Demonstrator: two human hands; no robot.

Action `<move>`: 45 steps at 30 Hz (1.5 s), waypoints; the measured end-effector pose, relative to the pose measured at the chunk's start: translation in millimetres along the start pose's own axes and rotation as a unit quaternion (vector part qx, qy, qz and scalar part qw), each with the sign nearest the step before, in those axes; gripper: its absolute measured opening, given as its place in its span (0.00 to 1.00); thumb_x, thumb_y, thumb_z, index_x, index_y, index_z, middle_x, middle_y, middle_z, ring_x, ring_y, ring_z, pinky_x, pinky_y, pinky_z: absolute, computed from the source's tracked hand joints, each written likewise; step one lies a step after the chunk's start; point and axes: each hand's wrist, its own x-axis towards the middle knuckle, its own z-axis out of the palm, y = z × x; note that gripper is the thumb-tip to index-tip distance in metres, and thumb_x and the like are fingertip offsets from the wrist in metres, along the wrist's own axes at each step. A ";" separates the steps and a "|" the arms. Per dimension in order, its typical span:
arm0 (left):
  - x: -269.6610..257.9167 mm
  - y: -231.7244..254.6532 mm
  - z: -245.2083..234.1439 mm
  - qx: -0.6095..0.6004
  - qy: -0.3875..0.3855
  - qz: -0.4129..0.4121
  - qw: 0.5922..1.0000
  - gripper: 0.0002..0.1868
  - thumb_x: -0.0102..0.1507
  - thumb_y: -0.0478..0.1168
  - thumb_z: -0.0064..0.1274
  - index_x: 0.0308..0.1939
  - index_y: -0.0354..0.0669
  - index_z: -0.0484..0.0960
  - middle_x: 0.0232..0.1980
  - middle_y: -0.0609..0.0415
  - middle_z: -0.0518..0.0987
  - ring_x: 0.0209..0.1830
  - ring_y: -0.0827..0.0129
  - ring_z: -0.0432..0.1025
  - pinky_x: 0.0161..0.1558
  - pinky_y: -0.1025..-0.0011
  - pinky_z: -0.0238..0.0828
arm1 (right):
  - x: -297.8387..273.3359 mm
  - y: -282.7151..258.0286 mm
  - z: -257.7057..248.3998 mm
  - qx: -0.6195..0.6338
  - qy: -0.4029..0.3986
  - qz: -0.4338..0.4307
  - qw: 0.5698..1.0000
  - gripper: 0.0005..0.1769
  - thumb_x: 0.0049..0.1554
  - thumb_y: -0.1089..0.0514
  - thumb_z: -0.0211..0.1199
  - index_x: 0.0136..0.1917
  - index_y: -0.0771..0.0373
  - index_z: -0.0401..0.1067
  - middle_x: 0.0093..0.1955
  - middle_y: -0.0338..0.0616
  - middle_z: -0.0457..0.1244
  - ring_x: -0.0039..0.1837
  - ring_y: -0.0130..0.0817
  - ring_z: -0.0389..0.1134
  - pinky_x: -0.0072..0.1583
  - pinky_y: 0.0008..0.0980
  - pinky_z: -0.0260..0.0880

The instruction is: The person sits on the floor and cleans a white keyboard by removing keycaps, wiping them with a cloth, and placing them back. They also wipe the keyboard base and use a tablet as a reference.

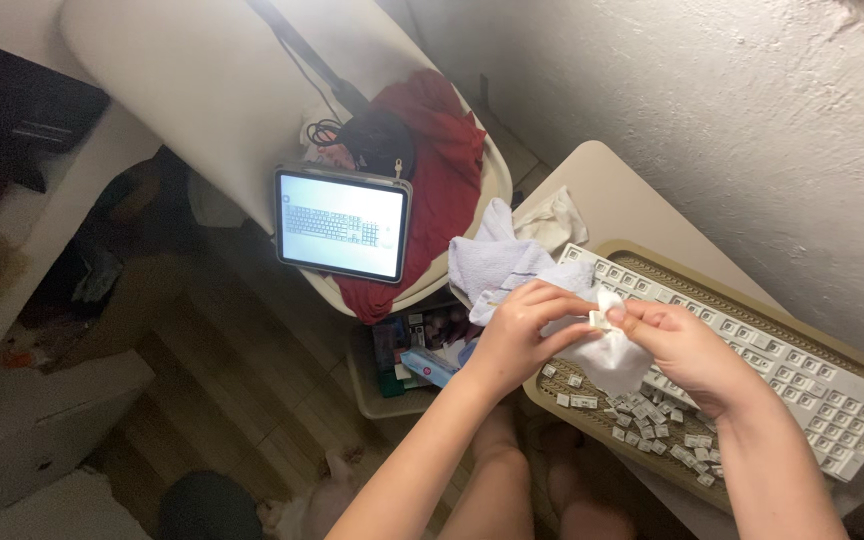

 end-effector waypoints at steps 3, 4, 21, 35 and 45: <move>-1.0 0.2 -3.2 0.023 -0.007 0.011 1.000 0.13 0.60 0.41 0.66 0.46 0.42 0.85 0.43 0.55 0.82 0.48 0.62 0.75 0.53 0.64 0.72 | 1.6 -1.2 0.9 -0.018 -0.018 0.031 0.999 0.21 0.57 0.46 0.60 0.53 0.63 0.80 0.42 0.40 0.74 0.42 0.26 0.71 0.48 0.28 0.70; -1.2 0.5 -3.5 0.029 -0.004 0.012 0.999 0.12 0.60 0.41 0.66 0.45 0.42 0.84 0.43 0.55 0.82 0.48 0.62 0.75 0.53 0.64 0.72 | 1.2 -1.3 2.0 -0.007 -0.021 0.027 0.999 0.20 0.56 0.46 0.62 0.51 0.63 0.80 0.40 0.40 0.73 0.40 0.26 0.70 0.45 0.28 0.68; -1.9 6.7 0.0 -0.001 0.019 0.015 1.000 0.14 0.59 0.40 0.67 0.47 0.41 0.83 0.50 0.55 0.84 0.51 0.61 0.76 0.55 0.65 0.72 | -11.9 -13.4 9.2 0.057 -0.042 -0.003 0.997 0.22 0.53 0.44 0.64 0.51 0.62 0.81 0.41 0.36 0.74 0.41 0.23 0.71 0.44 0.25 0.70; 4.1 4.0 -6.0 0.032 0.014 0.047 0.998 0.16 0.58 0.41 0.68 0.48 0.44 0.85 0.50 0.58 0.83 0.50 0.65 0.76 0.56 0.65 0.70 | -7.6 -18.5 8.0 -0.011 -0.037 -0.058 0.998 0.17 0.56 0.48 0.64 0.45 0.64 0.80 0.36 0.36 0.70 0.37 0.20 0.66 0.41 0.24 0.66; 9.7 -2.8 -1.0 0.095 -0.014 0.099 0.990 0.16 0.55 0.42 0.69 0.46 0.44 0.85 0.48 0.59 0.84 0.50 0.63 0.75 0.55 0.64 0.69 | -9.0 -16.5 17.7 -0.014 0.013 -0.030 0.999 0.20 0.52 0.48 0.72 0.46 0.69 0.79 0.37 0.42 0.72 0.38 0.27 0.71 0.41 0.28 0.70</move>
